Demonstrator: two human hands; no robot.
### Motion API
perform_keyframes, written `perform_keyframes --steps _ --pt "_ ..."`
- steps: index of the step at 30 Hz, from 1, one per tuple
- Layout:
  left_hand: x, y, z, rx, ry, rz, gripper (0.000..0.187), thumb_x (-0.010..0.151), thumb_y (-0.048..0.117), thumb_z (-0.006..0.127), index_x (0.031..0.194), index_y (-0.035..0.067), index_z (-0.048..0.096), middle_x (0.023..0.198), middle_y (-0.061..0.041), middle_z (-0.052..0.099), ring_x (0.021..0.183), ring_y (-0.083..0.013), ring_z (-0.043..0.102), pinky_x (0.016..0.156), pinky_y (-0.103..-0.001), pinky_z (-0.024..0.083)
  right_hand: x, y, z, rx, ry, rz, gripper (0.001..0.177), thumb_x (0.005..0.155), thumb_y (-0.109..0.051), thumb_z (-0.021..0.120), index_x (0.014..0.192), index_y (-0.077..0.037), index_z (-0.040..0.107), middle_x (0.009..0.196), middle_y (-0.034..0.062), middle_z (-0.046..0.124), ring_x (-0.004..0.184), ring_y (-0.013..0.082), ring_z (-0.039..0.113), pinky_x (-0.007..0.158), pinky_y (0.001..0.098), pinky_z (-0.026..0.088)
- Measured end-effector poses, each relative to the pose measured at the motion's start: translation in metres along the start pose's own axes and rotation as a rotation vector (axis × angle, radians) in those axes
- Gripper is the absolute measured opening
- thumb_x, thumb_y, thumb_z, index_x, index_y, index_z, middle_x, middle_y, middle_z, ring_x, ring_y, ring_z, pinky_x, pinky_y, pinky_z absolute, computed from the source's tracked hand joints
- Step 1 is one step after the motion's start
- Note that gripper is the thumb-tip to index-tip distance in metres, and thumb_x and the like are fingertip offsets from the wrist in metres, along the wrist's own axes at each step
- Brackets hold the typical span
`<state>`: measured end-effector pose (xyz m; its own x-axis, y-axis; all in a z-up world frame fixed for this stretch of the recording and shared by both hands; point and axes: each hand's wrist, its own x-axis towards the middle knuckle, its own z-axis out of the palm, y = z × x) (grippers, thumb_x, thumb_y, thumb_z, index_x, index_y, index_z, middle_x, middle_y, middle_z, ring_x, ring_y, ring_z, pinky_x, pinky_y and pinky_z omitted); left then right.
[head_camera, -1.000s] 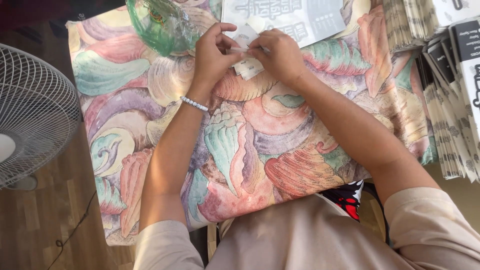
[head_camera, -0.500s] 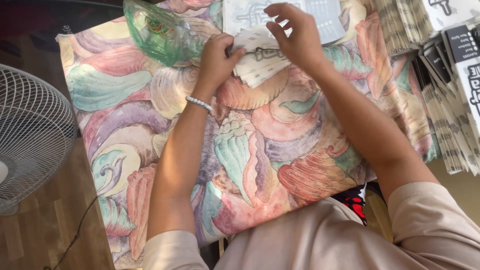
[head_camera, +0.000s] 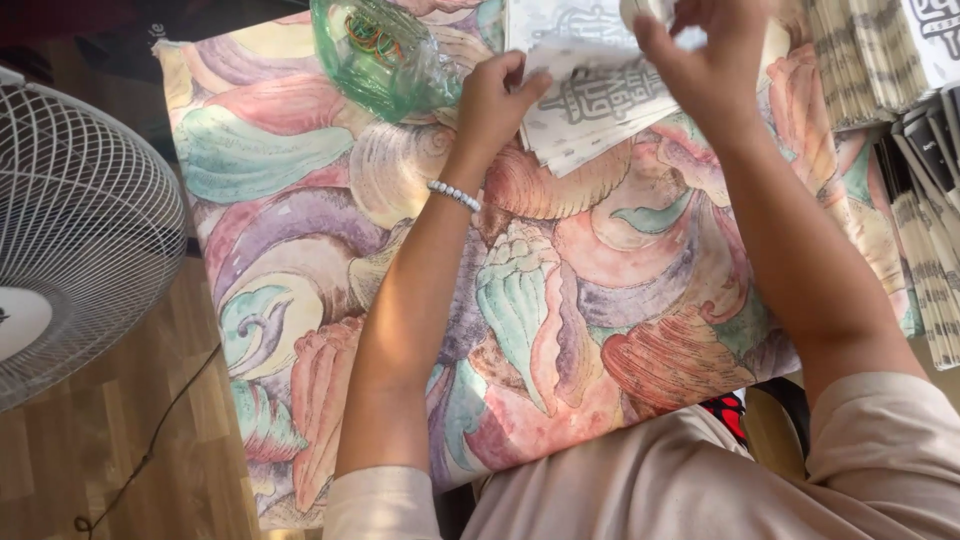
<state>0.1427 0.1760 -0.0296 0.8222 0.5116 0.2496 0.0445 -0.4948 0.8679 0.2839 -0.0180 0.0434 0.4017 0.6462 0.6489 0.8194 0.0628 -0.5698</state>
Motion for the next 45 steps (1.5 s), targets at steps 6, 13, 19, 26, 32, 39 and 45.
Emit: perform_keyframes --steps 6,13,19,26,32,39,45 --pt "0.014 0.020 -0.003 0.128 0.293 0.224 0.026 0.089 0.039 0.073 0.089 0.013 0.068 0.097 -0.001 0.067 0.099 -0.0249 0.061 0.088 -0.038 0.046 -0.042 -0.002 0.042 -0.075 -0.334 0.191 0.027 0.097 -0.012 0.081 0.112 -0.001 0.062 0.101 0.0124 0.069 0.081 0.0184 0.062 0.065 0.0229 0.053" --pt "-0.028 0.063 -0.026 0.048 0.261 0.396 0.022 0.099 0.029 0.067 0.095 0.009 0.074 0.068 0.001 0.061 0.054 -0.0074 0.047 0.048 -0.021 0.033 -0.043 0.022 0.036 -0.016 -0.096 0.202 0.014 0.094 -0.003 0.070 0.108 -0.002 0.068 0.099 0.0111 0.074 0.086 0.0223 0.071 0.075 0.0341 0.060" --pt "-0.109 0.065 -0.055 -0.019 0.052 0.284 0.041 0.097 0.045 0.063 0.101 0.007 0.075 0.088 -0.005 0.068 0.067 -0.0099 0.055 0.055 -0.019 0.041 -0.042 -0.022 -0.043 0.890 0.190 1.193 0.077 0.076 -0.054 0.049 0.135 -0.003 0.051 0.124 0.0195 0.072 0.100 0.0270 0.070 0.084 0.0336 0.061" --pt "-0.139 0.049 -0.049 0.041 0.108 -0.002 0.017 0.097 0.026 0.074 0.093 0.010 0.079 0.077 0.003 0.069 0.066 -0.0059 0.050 0.056 -0.020 0.039 -0.061 0.015 -0.032 0.525 -0.208 1.124 0.034 0.091 -0.020 0.076 0.119 -0.011 0.059 0.118 0.0002 0.076 0.105 0.0156 0.079 0.092 0.0350 0.072" --pt "-0.137 0.033 -0.041 -0.260 0.335 -0.111 0.068 0.081 0.001 0.086 0.131 0.018 0.044 0.136 -0.012 0.051 0.118 -0.0239 0.062 0.080 -0.029 0.060 -0.082 0.029 -0.032 0.610 -0.163 0.680 0.023 0.089 -0.017 0.086 0.106 -0.015 0.071 0.110 -0.0036 0.075 0.100 0.0085 0.074 0.088 0.0257 0.065" --pt "-0.142 0.049 -0.048 -0.800 0.089 -0.309 0.036 0.092 0.015 0.076 0.125 0.005 0.067 0.119 -0.008 0.074 0.109 -0.0205 0.069 0.088 -0.030 0.060 -0.083 0.018 -0.047 0.720 -0.090 0.661 0.030 0.086 -0.012 0.086 0.112 -0.014 0.071 0.117 -0.0023 0.076 0.110 0.0108 0.075 0.098 0.0250 0.065" --pt "-0.150 0.080 -0.046 -0.231 0.238 0.176 0.031 0.106 0.037 0.055 0.113 0.008 0.065 0.104 -0.002 0.069 0.097 -0.0142 0.065 0.080 -0.025 0.053 -0.091 0.016 -0.046 0.766 -0.003 0.633 0.031 0.090 -0.013 0.087 0.115 -0.017 0.068 0.108 -0.0052 0.074 0.104 0.0085 0.073 0.084 0.0223 0.060"
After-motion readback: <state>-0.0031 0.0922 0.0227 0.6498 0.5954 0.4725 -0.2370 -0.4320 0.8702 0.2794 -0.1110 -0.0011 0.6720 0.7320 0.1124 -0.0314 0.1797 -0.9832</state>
